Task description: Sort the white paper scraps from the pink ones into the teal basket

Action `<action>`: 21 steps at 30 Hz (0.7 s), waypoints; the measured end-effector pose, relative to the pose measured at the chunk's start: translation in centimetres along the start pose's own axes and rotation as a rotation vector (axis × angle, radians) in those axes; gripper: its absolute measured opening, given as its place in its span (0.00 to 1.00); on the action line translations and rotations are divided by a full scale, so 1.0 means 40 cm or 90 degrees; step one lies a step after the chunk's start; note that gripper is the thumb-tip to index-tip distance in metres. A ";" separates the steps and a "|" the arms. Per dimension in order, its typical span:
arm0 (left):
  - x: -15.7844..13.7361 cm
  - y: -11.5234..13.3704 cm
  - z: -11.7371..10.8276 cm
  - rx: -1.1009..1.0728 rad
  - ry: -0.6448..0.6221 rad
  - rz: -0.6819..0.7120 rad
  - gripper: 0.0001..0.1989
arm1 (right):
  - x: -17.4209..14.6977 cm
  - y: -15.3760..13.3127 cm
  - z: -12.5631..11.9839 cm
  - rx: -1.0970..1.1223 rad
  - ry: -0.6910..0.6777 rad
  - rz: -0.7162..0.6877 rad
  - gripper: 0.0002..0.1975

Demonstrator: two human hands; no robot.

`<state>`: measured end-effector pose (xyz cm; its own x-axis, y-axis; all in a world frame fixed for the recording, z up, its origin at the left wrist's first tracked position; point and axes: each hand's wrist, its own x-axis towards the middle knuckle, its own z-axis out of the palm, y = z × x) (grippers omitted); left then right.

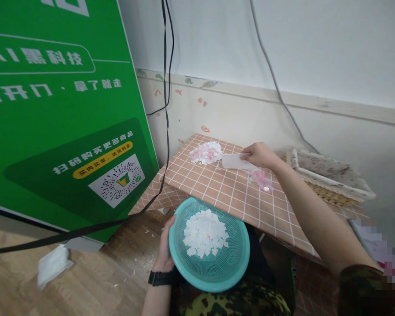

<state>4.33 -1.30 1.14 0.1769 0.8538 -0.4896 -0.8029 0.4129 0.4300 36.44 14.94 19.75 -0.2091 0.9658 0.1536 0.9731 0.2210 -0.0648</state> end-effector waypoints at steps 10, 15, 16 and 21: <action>0.001 0.001 0.000 0.014 -0.003 -0.005 0.10 | -0.051 -0.022 0.009 0.044 0.036 -0.004 0.13; -0.001 0.003 0.003 0.005 -0.003 -0.018 0.09 | -0.037 -0.037 0.028 0.060 0.023 -0.015 0.12; -0.001 0.003 0.004 0.001 0.000 -0.016 0.09 | -0.032 -0.038 0.030 0.063 0.025 -0.021 0.12; -0.002 0.003 0.007 -0.010 0.010 -0.004 0.11 | -0.020 -0.030 0.045 0.080 0.068 0.001 0.14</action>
<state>4.39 -1.23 1.43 0.1732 0.8460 -0.5043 -0.8106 0.4133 0.4149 35.27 14.14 17.92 -0.1892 0.9478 0.2566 0.9524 0.2408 -0.1871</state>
